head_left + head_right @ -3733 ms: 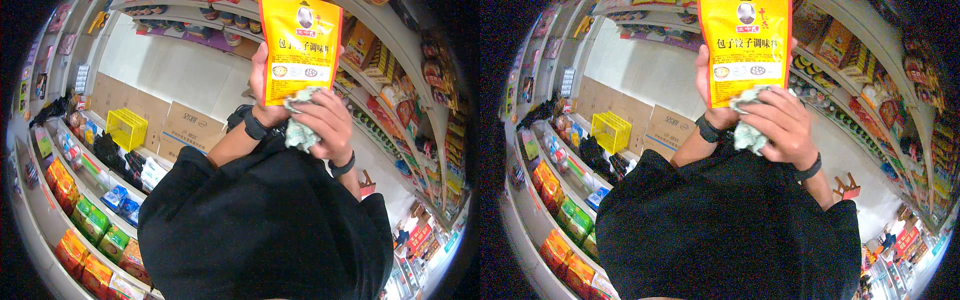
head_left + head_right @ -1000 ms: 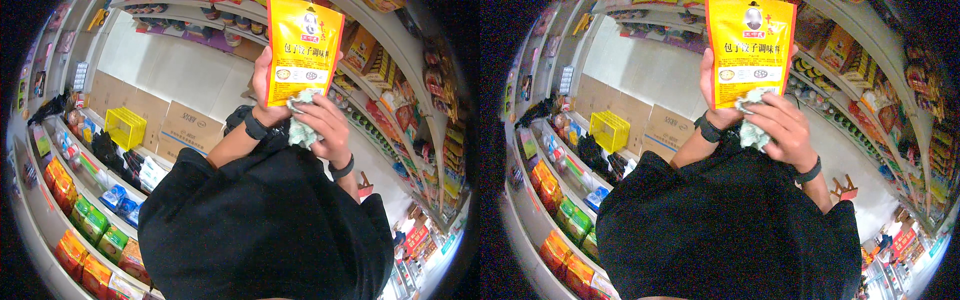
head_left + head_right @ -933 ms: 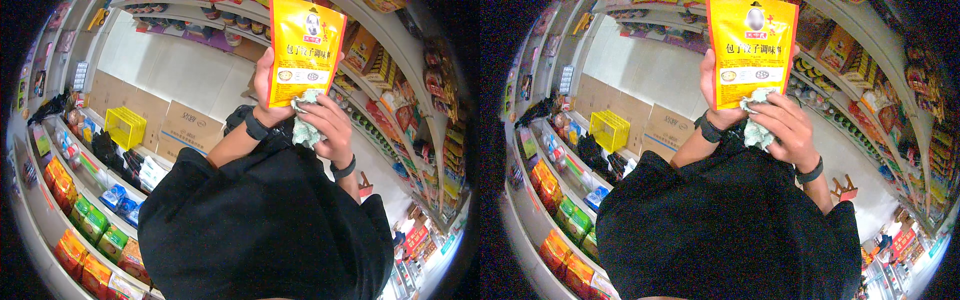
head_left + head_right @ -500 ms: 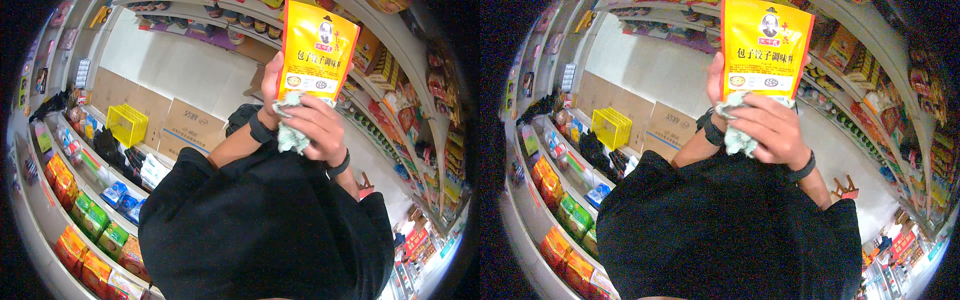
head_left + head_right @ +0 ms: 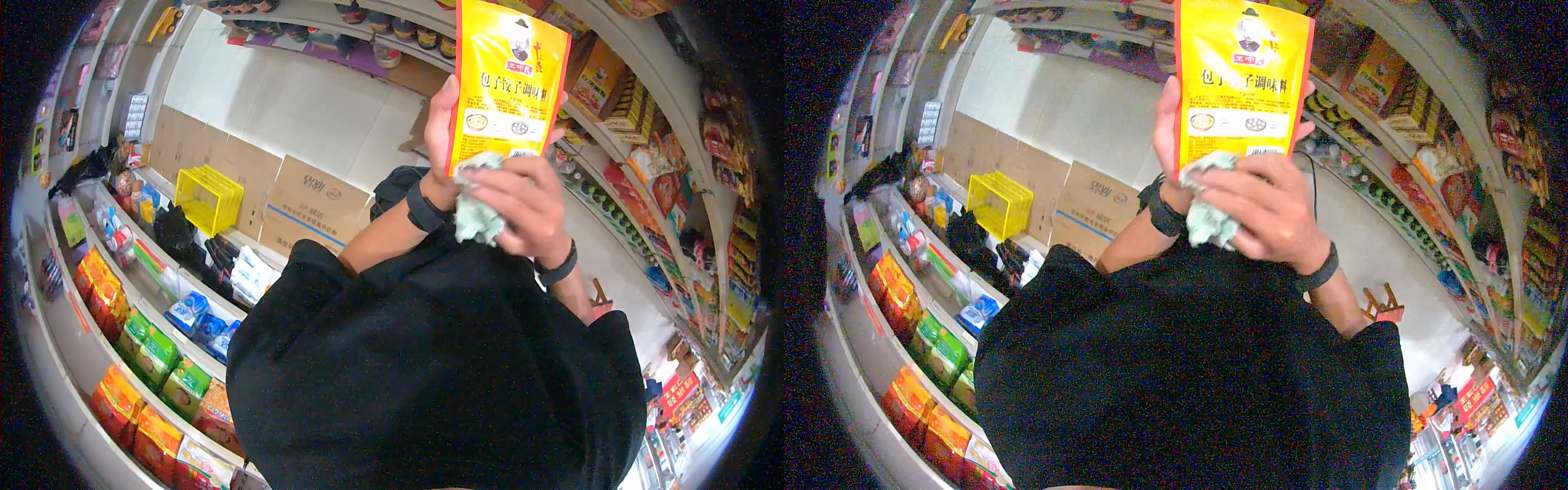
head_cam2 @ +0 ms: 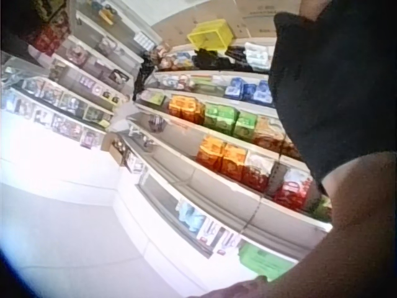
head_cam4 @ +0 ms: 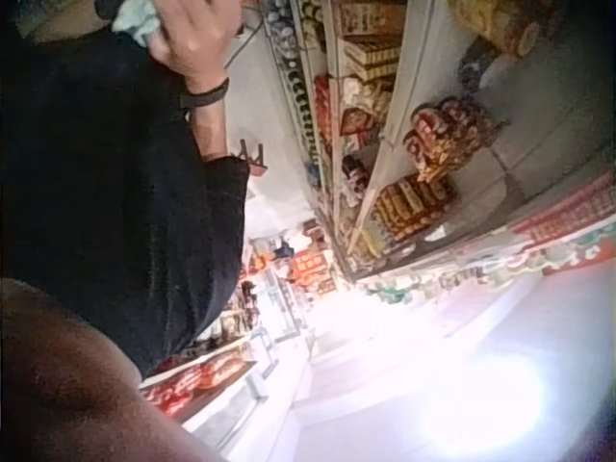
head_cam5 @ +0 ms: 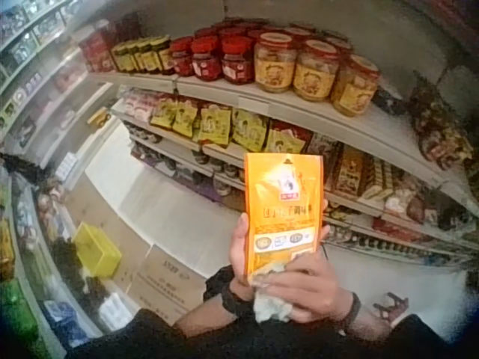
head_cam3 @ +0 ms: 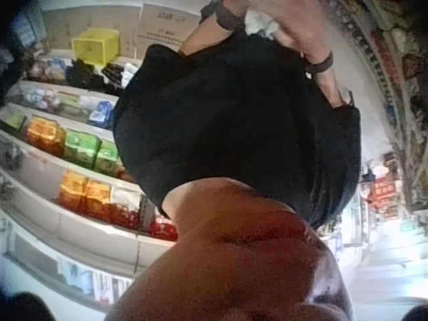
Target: The person cleans packets of seasonings with a cloth by hand, handling them one at a time before returning them to the shelf.
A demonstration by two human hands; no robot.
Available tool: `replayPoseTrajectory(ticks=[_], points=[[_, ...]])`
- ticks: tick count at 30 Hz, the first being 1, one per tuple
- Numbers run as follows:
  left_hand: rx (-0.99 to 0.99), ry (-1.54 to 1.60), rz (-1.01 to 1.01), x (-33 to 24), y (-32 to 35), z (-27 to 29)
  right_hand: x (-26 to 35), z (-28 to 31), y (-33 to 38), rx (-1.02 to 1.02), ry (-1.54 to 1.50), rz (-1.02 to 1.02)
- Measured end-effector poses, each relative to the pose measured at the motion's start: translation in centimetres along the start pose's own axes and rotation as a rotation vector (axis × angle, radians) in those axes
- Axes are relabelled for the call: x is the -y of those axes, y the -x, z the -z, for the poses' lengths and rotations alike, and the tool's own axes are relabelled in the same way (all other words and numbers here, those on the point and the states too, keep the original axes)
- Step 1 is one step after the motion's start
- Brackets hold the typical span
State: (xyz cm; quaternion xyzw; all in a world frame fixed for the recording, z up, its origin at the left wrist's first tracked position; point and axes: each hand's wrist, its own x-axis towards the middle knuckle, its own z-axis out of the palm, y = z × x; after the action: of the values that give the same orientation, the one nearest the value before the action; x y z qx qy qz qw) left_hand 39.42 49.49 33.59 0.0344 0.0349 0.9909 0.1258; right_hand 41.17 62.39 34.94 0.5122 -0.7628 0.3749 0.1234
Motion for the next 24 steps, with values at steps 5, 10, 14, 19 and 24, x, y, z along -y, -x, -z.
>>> replayPoseTrajectory(ticks=[5,10,14,19,24], points=[[-0.078,-0.233,-0.145,0.1,0.4,-0.9,-1.5,1.5,-0.5,-0.154,0.204,-0.128],[-0.041,-0.014,0.004,0.2,0.5,-0.1,0.3,0.0,0.0,0.004,-0.001,-0.020],[-0.083,-0.034,0.006,0.7,0.3,0.3,0.3,0.1,0.1,-0.017,0.003,-0.055],[-0.072,-0.140,-0.050,0.7,0.5,0.5,-0.3,0.9,-0.8,-0.042,0.049,-0.079],[-0.148,-0.167,0.050,1.1,0.3,0.4,0.6,0.6,0.5,0.093,-0.075,0.025]])
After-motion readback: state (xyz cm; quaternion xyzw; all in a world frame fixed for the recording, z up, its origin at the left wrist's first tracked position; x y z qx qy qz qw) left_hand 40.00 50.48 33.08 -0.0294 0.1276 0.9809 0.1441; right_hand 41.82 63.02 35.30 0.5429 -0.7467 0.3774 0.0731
